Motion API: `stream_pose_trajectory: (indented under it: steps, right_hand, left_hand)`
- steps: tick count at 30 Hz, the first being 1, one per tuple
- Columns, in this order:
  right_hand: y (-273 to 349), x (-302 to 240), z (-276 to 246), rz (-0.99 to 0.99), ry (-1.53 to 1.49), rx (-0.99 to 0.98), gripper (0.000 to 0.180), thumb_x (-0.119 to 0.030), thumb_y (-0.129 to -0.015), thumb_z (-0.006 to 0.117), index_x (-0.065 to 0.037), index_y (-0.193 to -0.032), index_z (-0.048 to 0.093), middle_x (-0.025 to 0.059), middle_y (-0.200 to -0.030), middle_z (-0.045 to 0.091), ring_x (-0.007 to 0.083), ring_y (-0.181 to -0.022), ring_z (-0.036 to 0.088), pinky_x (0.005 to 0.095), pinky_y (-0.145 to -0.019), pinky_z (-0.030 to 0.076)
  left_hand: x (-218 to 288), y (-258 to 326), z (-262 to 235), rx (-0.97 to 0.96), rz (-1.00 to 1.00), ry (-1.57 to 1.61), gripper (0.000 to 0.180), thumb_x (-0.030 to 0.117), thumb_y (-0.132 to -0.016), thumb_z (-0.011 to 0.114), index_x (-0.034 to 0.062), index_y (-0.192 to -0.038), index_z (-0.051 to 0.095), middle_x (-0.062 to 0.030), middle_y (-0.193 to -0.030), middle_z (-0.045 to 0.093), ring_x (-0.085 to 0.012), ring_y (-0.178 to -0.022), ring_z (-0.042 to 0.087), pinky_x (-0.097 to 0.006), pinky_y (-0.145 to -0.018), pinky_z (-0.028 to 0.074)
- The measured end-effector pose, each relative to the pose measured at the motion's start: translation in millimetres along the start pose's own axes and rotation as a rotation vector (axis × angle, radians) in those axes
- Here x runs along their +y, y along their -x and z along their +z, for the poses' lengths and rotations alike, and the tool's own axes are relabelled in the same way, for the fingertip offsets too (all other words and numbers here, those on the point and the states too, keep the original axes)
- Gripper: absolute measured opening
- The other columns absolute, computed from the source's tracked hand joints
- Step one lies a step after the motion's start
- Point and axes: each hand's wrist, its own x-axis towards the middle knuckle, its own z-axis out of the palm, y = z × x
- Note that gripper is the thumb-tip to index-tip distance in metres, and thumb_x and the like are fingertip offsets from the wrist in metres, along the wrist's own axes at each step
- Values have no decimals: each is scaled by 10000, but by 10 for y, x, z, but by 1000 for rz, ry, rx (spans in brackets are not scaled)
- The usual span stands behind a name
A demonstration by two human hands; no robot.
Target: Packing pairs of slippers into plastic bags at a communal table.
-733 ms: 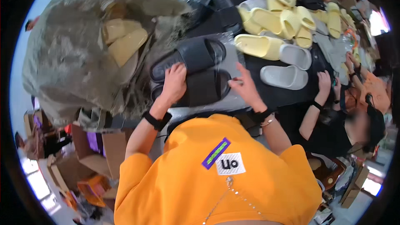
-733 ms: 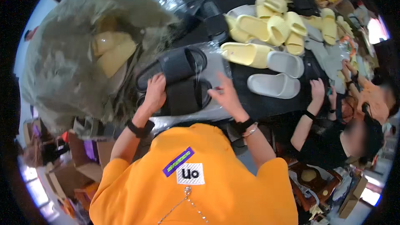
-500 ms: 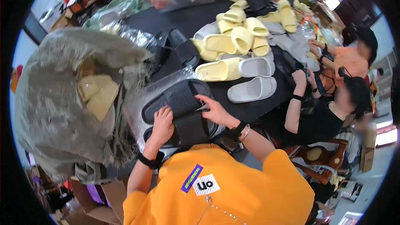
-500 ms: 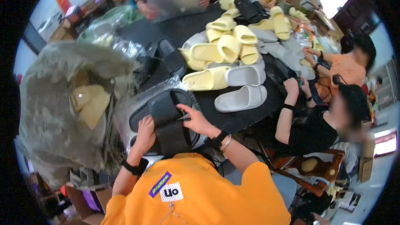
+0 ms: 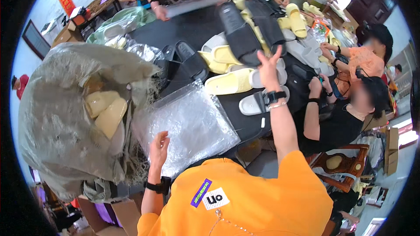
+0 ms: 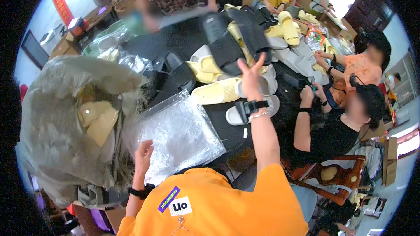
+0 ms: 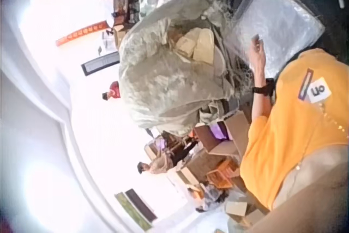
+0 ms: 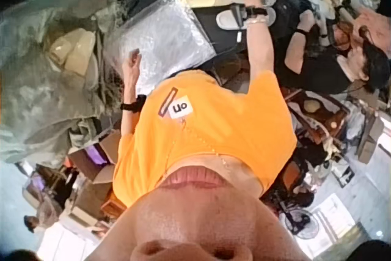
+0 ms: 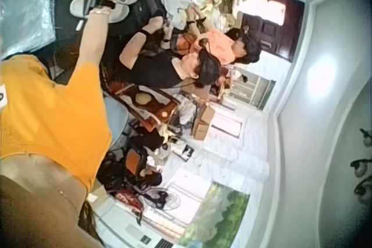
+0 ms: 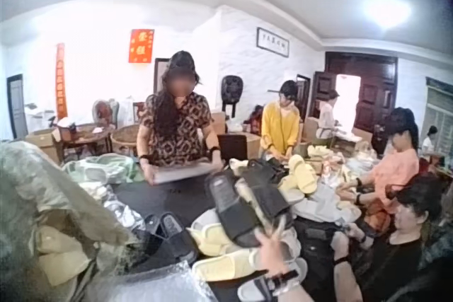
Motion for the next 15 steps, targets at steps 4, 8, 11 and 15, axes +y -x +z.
stream_pose_trajectory:
  steps: [4,8,11,15]
  right_hand:
    - [221,107,148,172,17,-240,834,-224,-813,599,-230,-1412,18,153,-1433,131,264,-1262,272,448,-980,262]
    - [1001,49,389,458,195,-680,510,-132,-850,539,-19,-1309,347,97,-1267,435,167,-1060,482,276,-902,381]
    - [1531,463,344,406,259,-907,406,-72,-840,537,23,-1224,444,115,-1156,527,155,-1016,514,277,-862,418]
    - [1961,552,291,434,306,-999,395,-88,-831,548,13,-1205,470,124,-1121,557,165,-985,545,281,-833,435]
  left_hand:
    - [-110,40,61,-24,-3,24,249,88,-823,566,31,-1065,555,-125,-979,620,-203,-902,600,-297,-780,468]
    - [-72,55,10,17,-54,46,247,123,-827,568,31,-1056,560,-135,-971,615,-212,-879,603,-298,-755,474]
    - [-172,-73,-207,261,-84,7,256,112,-822,554,12,-1057,560,-133,-946,617,-209,-870,590,-306,-758,460]
    - [-560,-352,-734,657,24,-12,266,72,-774,541,5,-1029,577,-183,-977,602,-305,-922,575,-349,-765,450]
